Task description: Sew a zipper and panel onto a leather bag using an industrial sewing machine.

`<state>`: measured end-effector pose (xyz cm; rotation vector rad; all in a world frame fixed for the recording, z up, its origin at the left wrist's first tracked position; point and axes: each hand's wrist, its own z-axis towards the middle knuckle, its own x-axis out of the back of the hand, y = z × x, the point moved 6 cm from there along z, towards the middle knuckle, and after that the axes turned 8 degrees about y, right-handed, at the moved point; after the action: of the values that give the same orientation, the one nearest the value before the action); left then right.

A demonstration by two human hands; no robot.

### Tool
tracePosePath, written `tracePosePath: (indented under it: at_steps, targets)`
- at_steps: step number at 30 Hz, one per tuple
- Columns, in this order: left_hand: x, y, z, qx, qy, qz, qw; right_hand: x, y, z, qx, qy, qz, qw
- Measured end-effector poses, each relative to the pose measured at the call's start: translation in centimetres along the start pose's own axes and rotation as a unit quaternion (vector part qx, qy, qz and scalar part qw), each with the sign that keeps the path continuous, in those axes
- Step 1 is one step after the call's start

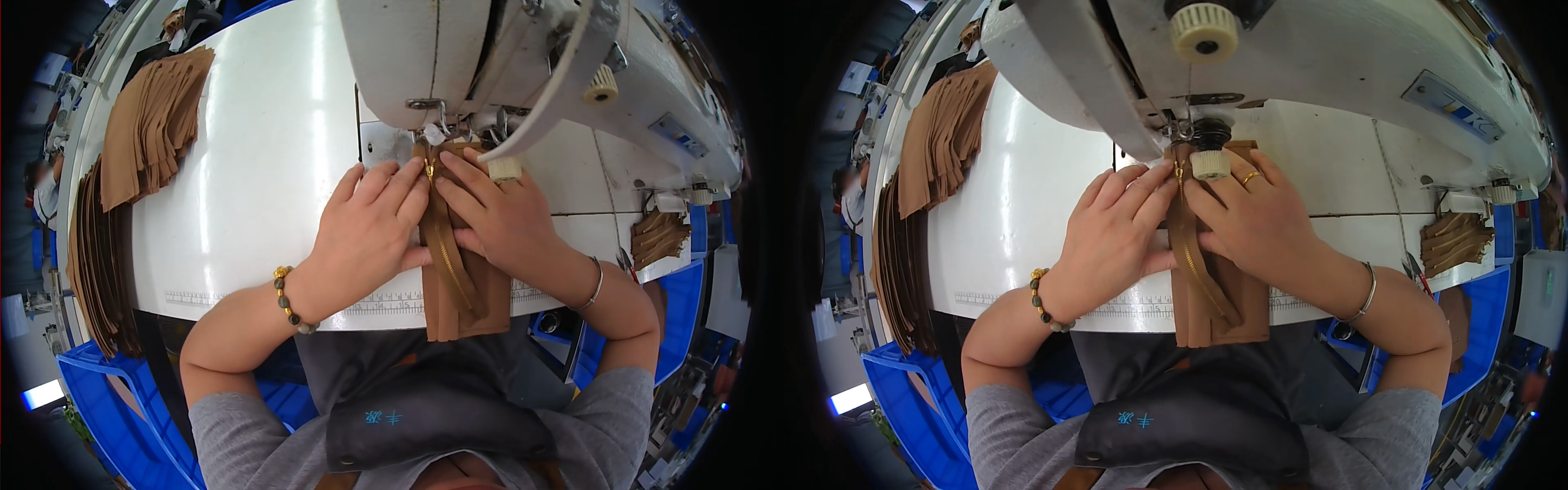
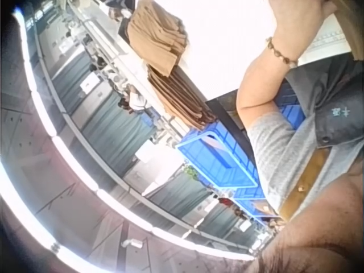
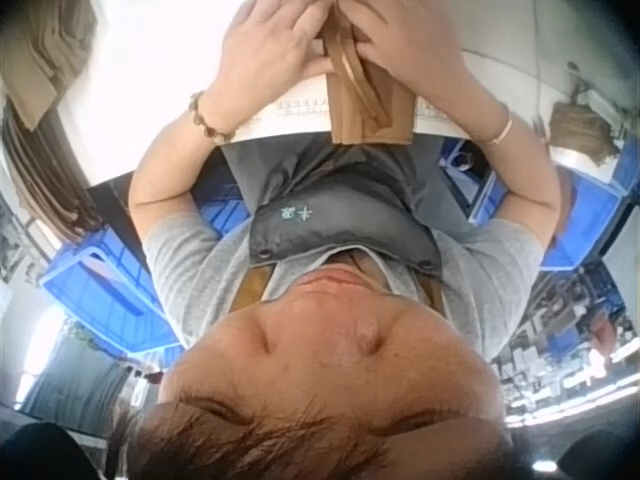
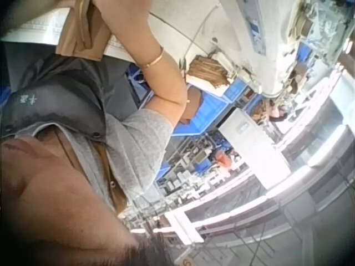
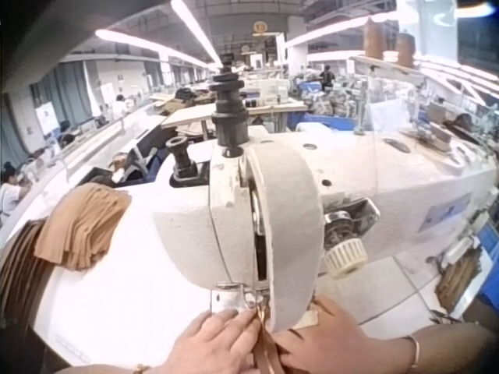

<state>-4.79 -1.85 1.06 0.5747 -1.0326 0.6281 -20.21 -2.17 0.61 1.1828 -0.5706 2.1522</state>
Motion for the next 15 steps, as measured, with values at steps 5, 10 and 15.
tracePosePath:
  at_steps: [5,10,15]
  targets:
    - [-0.04,-0.19,0.35,0.004,0.007,-0.003,1.000,-0.14,0.30,0.18,-0.004,0.010,-0.014,1.000]
    - [-0.10,-0.45,0.63,0.011,0.013,-0.017,1.000,-0.45,0.70,0.19,0.001,0.000,-0.018,1.000]
    - [-0.18,-0.51,0.66,0.015,0.009,-0.016,1.000,-0.42,0.85,0.33,-0.002,0.001,-0.014,1.000]
